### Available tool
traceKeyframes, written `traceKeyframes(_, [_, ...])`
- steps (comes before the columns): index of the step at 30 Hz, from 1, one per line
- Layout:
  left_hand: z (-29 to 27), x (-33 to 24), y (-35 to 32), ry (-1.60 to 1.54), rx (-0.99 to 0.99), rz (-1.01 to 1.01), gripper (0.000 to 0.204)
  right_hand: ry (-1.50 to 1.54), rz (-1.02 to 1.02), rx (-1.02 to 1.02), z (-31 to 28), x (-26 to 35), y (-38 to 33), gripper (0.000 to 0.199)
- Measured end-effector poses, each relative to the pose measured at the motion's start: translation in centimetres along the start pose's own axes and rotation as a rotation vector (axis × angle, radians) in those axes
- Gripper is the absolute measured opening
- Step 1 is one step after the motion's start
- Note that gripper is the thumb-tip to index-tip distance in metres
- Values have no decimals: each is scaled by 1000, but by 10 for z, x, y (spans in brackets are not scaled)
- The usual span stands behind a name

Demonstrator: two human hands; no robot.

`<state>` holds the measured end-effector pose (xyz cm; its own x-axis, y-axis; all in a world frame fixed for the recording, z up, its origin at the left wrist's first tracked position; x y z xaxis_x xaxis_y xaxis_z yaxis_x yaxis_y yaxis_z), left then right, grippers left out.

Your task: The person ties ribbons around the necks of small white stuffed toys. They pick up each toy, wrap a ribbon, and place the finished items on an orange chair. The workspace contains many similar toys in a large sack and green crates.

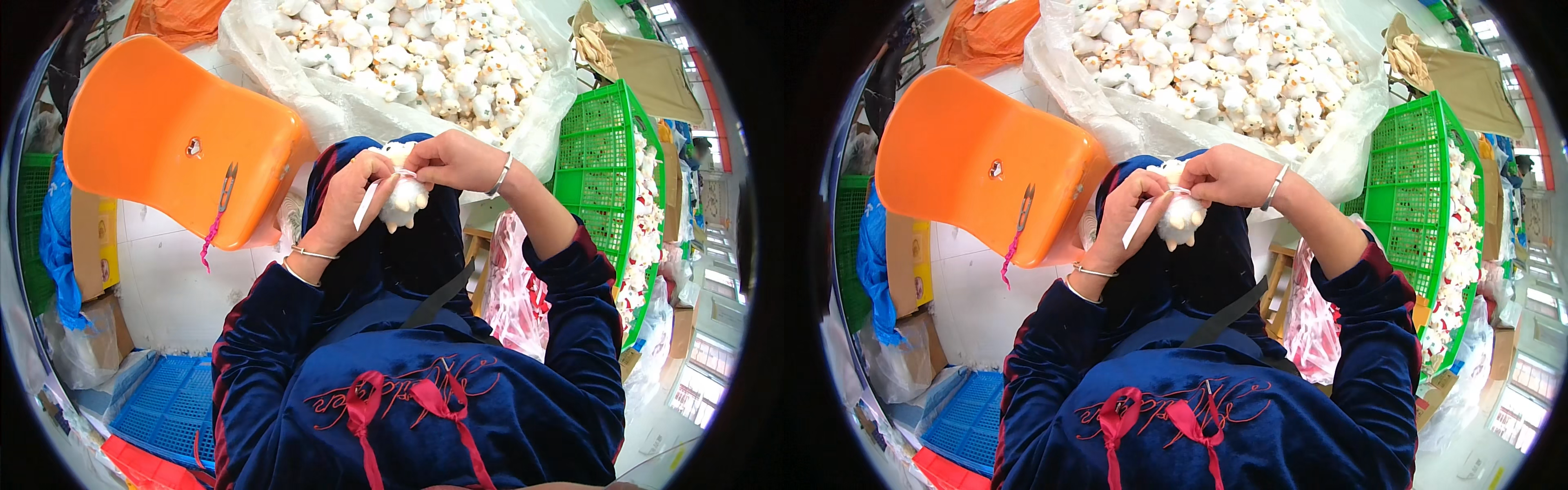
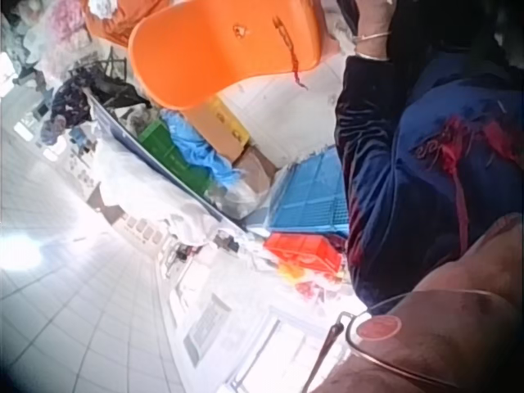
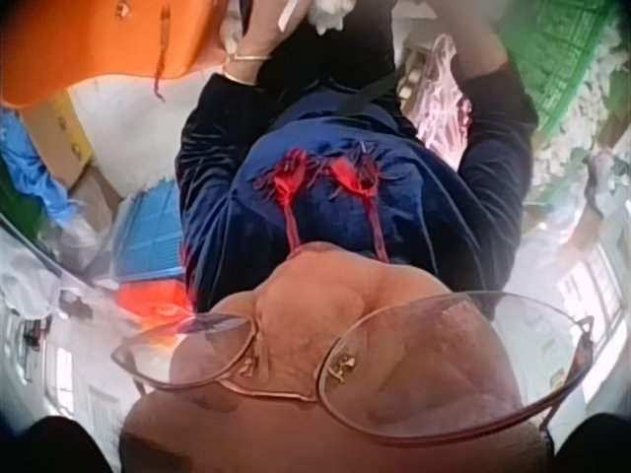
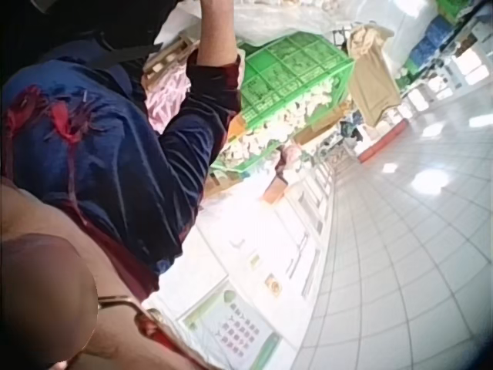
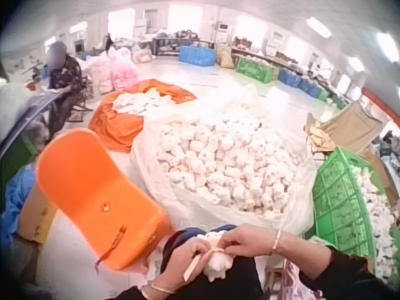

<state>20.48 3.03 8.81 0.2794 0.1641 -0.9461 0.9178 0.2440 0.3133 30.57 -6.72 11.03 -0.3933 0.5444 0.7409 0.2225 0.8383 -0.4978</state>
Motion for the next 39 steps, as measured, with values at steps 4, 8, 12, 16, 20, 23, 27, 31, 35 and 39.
traceKeyframes(4, [-1, -1, -1, 22, 0, 28, 13, -279, -132, -67, -2, 14, 4, 15])
traceKeyframes(8, [-3, -3, -2, 34, -11, 34, 13, -550, -236, -282, 1, 29, -2, 7])
traceKeyframes(12, [-4, -2, -2, 39, -17, 33, 13, -463, -243, -418, 4, 30, -10, 10])
traceKeyframes(16, [-2, -1, -1, 25, -28, 23, 13, -197, -186, -321, 4, 19, -10, 12])
traceKeyframes(20, [-2, 1, -2, 46, -14, 10, 13, -163, -190, -311, 2, 12, -8, 10])
traceKeyframes(23, [-2, -2, -1, 59, -6, 25, 13, -221, -161, -277, -4, 12, -6, 9])
traceKeyframes(27, [-3, -4, -1, 70, -17, 35, 13, -284, -242, -279, -9, 21, -6, 9])
traceKeyframes(31, [-3, -3, -1, 50, -26, 10, 12, 76, -173, -320, -8, -1, -8, 10])
traceKeyframes(35, [-4, 5, -2, 23, -42, -31, 11, 5, -193, -414, -7, 10, -21, 12])
traceKeyframes(39, [-3, 6, -2, 30, -33, -50, 10, 63, -188, -559, 2, 2, -19, 18])
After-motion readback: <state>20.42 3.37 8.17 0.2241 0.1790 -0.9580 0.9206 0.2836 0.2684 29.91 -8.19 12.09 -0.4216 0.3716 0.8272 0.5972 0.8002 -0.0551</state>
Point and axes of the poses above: each hand's wrist, its own y-axis towards the middle knuckle, its own z-axis out of the palm, x = y × z, the point moved 9 cm from there along y, towards the middle knuckle, and after that the axes turned 1 degree about y, right-handed, at the moved point
